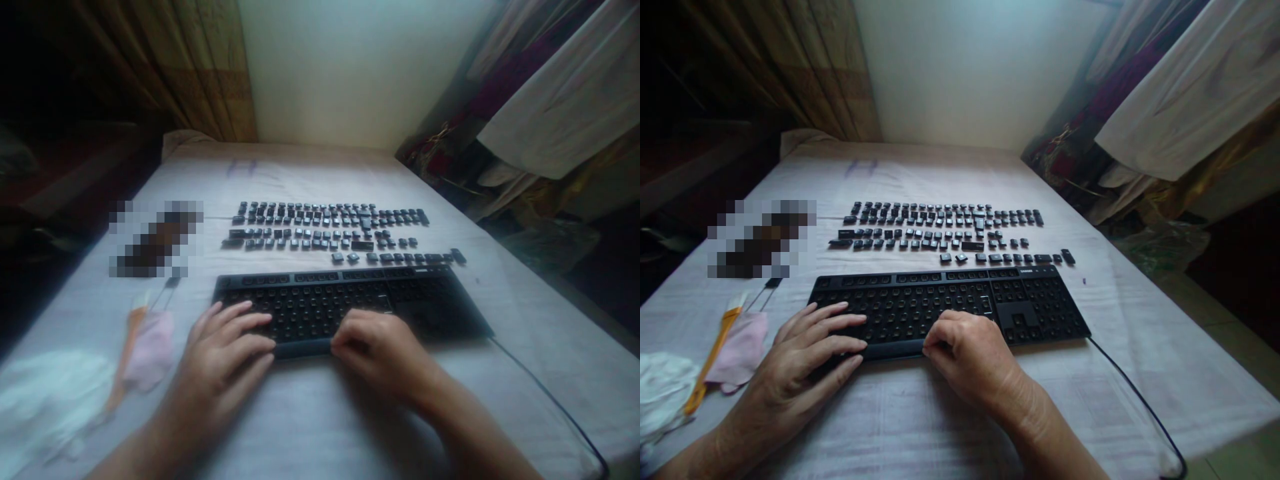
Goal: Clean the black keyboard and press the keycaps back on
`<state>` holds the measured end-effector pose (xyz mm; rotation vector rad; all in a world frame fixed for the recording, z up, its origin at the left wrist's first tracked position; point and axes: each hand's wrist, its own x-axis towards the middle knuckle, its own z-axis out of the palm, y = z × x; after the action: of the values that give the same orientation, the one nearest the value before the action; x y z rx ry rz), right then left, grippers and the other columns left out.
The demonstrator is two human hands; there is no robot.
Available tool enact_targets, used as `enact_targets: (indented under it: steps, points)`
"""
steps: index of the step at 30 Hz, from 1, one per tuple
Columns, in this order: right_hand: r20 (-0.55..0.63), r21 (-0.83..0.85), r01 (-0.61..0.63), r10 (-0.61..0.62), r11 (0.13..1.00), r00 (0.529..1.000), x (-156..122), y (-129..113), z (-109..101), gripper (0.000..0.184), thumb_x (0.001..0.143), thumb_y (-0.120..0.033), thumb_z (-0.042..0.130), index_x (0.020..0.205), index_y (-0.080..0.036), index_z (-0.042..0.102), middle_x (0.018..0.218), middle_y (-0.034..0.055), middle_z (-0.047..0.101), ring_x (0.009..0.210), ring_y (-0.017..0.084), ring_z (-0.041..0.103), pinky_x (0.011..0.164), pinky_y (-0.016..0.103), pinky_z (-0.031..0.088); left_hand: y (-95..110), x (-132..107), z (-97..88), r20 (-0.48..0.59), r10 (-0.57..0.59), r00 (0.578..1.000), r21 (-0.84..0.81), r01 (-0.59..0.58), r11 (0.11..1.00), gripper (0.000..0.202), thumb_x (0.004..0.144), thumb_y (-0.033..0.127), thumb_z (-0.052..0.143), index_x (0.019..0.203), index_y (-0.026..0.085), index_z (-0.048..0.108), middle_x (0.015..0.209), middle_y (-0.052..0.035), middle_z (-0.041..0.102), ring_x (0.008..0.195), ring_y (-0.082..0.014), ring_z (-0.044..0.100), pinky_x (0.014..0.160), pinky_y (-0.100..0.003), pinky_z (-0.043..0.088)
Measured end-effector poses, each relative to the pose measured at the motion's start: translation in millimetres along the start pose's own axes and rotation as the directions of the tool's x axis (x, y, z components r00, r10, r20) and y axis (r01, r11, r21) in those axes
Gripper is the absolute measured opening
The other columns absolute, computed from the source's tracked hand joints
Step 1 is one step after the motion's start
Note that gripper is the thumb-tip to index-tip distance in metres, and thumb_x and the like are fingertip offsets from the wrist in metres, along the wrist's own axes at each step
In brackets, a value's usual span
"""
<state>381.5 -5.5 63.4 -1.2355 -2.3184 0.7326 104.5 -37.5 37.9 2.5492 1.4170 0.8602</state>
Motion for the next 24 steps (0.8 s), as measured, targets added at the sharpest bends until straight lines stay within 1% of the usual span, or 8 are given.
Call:
enact_targets:
  steps: [5,7,9,11,14,17,20,24]
  points:
    - [-0.001,0.092,-0.002,0.002,0.996,1.0,0.2,-1.2,-4.9,0.015,0.081,-0.01,0.065,0.073,-0.02,0.07,0.074,0.0009,0.071,0.069,0.014,0.066,0.063,0.024,0.048,-0.3,0.4,0.6,0.012,-0.006,1.0,0.001,0.006,1.0,0.015,0.092,0.03,0.06,0.104,0.032,0.067,0.122,-0.0003,0.069,0.126,-0.028,0.055,0.112,-0.055,0.033]
    - [-0.077,0.194,-0.003,0.018,0.981,0.997,0.2,-2.1,-13.3,0.013,0.083,-0.015,0.064,0.073,-0.02,0.069,0.074,0.0015,0.071,0.068,0.014,0.066,0.063,0.024,0.05,-0.6,0.5,0.6,0.002,-0.003,1.0,-0.01,0.003,1.0,0.016,0.092,0.029,0.059,0.107,0.032,0.066,0.122,-0.0005,0.069,0.127,-0.0277,0.054,0.113,-0.055,0.032]
    - [-0.202,0.286,-0.051,0.112,0.957,0.973,0.2,-2.4,-23.3,0.013,0.085,-0.023,0.064,0.073,-0.02,0.068,0.072,0.0021,0.071,0.066,0.015,0.066,0.061,0.024,0.052,-1.1,0.8,0.3,-0.011,0.007,1.0,-0.022,-0.007,1.0,0.017,0.092,0.029,0.059,0.108,0.031,0.065,0.121,-0.0003,0.069,0.127,-0.0273,0.055,0.113,-0.054,0.033]
    - [-0.311,0.339,-0.113,0.225,0.934,0.923,0.4,-1.6,-31.2,0.014,0.084,-0.028,0.065,0.073,-0.02,0.068,0.069,0.0023,0.072,0.063,0.016,0.066,0.057,0.025,0.052,-2.1,1.2,-0.4,-0.023,0.015,1.0,-0.029,-0.016,0.999,0.017,0.092,0.028,0.058,0.108,0.031,0.065,0.12,0.0001,0.07,0.124,-0.0268,0.057,0.112,-0.053,0.035]
    - [-0.372,0.334,-0.144,0.271,0.932,0.888,1.1,1.0,-33.3,0.013,0.081,-0.03,0.067,0.073,-0.02,0.07,0.068,0.0028,0.073,0.062,0.018,0.067,0.057,0.026,0.054,-5.1,1.2,-2.0,-0.049,0.023,0.999,-0.027,-0.024,0.999,0.016,0.092,0.026,0.056,0.105,0.031,0.065,0.118,0.0009,0.071,0.122,-0.026,0.059,0.111,-0.051,0.037]
    - [-0.325,0.256,-0.091,0.174,0.962,0.929,1.7,3.9,-26.3,0.012,0.083,-0.026,0.066,0.074,-0.02,0.071,0.072,0.0033,0.074,0.066,0.017,0.068,0.064,0.027,0.055,-9.4,0.4,-3.7,-0.057,0.024,0.998,-0.011,-0.025,1.0,0.018,0.092,0.025,0.056,0.106,0.031,0.065,0.118,0.0012,0.071,0.122,-0.0262,0.059,0.11,-0.05,0.038]
    - [-0.212,0.181,0.002,0.037,0.983,0.977,0.7,6.7,-19.2,0.012,0.087,-0.022,0.063,0.083,-0.02,0.075,0.08,0.0045,0.074,0.072,0.016,0.069,0.068,0.027,0.054,-12.6,-0.3,-5.3,-0.07,0.01,0.997,0.006,-0.009,1.0,0.017,0.093,0.026,0.055,0.104,0.031,0.066,0.118,0.0006,0.07,0.124,-0.0275,0.057,0.109,-0.052,0.037]
    - [-0.067,0.102,0.065,-0.058,0.993,0.996,-2.3,9.5,-16.9,0.015,0.086,-0.02,0.068,0.097,-0.02,0.077,0.088,0.0054,0.073,0.075,0.016,0.069,0.069,0.027,0.055,-12.6,-1.0,-7.6,-0.04,0.015,0.999,0.034,-0.013,0.999,0.015,0.092,0.031,0.058,0.104,0.031,0.067,0.121,-0.0003,0.069,0.126,-0.0299,0.055,0.112,-0.056,0.034]
